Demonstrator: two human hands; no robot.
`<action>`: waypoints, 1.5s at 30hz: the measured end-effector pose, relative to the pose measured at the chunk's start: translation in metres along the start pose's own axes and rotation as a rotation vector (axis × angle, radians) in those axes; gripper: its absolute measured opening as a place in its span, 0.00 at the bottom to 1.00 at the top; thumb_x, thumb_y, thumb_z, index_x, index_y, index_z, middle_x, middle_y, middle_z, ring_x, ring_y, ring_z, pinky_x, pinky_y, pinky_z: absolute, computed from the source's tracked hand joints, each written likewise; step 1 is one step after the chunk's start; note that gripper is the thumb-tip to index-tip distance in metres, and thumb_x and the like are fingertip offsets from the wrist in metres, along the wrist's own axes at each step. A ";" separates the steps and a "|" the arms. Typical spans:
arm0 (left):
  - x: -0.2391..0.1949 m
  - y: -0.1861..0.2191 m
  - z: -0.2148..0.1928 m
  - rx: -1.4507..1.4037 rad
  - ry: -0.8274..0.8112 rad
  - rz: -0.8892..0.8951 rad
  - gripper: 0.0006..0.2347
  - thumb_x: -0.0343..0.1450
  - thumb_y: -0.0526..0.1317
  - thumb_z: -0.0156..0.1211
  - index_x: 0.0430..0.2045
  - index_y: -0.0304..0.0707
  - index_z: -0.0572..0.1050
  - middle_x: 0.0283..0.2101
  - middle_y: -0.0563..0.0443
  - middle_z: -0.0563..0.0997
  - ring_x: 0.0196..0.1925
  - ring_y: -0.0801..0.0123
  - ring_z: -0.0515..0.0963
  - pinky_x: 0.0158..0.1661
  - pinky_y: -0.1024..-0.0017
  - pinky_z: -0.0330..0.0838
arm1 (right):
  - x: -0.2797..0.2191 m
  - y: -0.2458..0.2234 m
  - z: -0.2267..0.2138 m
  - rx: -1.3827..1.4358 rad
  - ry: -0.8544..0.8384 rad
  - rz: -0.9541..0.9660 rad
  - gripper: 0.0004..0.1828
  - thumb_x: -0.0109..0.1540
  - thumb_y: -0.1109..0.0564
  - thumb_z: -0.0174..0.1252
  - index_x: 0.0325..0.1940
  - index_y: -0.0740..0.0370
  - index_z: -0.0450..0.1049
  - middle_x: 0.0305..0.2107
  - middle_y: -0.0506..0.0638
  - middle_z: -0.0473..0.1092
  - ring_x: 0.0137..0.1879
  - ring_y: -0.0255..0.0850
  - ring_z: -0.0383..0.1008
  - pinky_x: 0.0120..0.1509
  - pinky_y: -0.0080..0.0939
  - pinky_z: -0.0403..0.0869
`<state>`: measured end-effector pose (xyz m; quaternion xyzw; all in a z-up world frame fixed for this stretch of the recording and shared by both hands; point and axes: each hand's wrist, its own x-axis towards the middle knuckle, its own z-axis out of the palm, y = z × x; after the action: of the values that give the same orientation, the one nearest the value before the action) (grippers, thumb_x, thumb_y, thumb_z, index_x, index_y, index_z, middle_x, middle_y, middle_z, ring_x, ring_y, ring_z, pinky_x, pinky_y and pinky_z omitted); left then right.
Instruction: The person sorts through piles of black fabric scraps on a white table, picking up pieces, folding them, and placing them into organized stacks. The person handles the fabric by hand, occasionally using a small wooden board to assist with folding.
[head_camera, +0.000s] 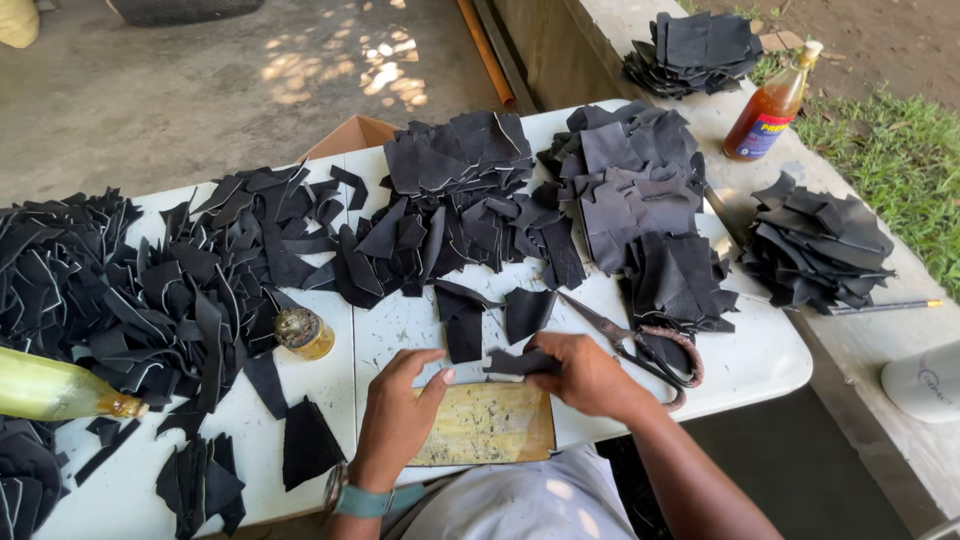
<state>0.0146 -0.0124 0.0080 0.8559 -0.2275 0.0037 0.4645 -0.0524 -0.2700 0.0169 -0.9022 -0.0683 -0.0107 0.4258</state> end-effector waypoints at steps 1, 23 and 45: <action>0.006 0.002 0.001 0.046 0.031 0.089 0.14 0.70 0.41 0.64 0.46 0.35 0.79 0.46 0.41 0.84 0.50 0.52 0.84 0.49 0.61 0.77 | -0.002 -0.003 0.003 -0.009 -0.038 0.039 0.12 0.55 0.61 0.68 0.38 0.66 0.74 0.30 0.58 0.76 0.37 0.53 0.78 0.42 0.46 0.74; 0.053 -0.075 0.023 -1.224 0.024 -0.142 0.07 0.76 0.40 0.58 0.37 0.34 0.75 0.34 0.54 0.80 0.39 0.67 0.82 0.41 0.65 0.79 | 0.029 0.018 0.054 -0.095 -0.063 -0.137 0.20 0.58 0.65 0.61 0.55 0.67 0.76 0.48 0.59 0.76 0.54 0.55 0.76 0.59 0.48 0.74; -0.010 -0.069 0.012 -0.898 -0.082 -0.258 0.09 0.67 0.27 0.65 0.41 0.27 0.80 0.36 0.45 0.84 0.33 0.72 0.81 0.36 0.73 0.79 | 0.046 0.005 0.080 1.482 0.055 0.523 0.16 0.63 0.60 0.52 0.55 0.65 0.70 0.45 0.61 0.76 0.47 0.51 0.83 0.43 0.47 0.83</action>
<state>0.0299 0.0142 -0.0559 0.5911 -0.1165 -0.1865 0.7761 -0.0095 -0.2063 -0.0348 -0.3690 0.1676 0.1161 0.9068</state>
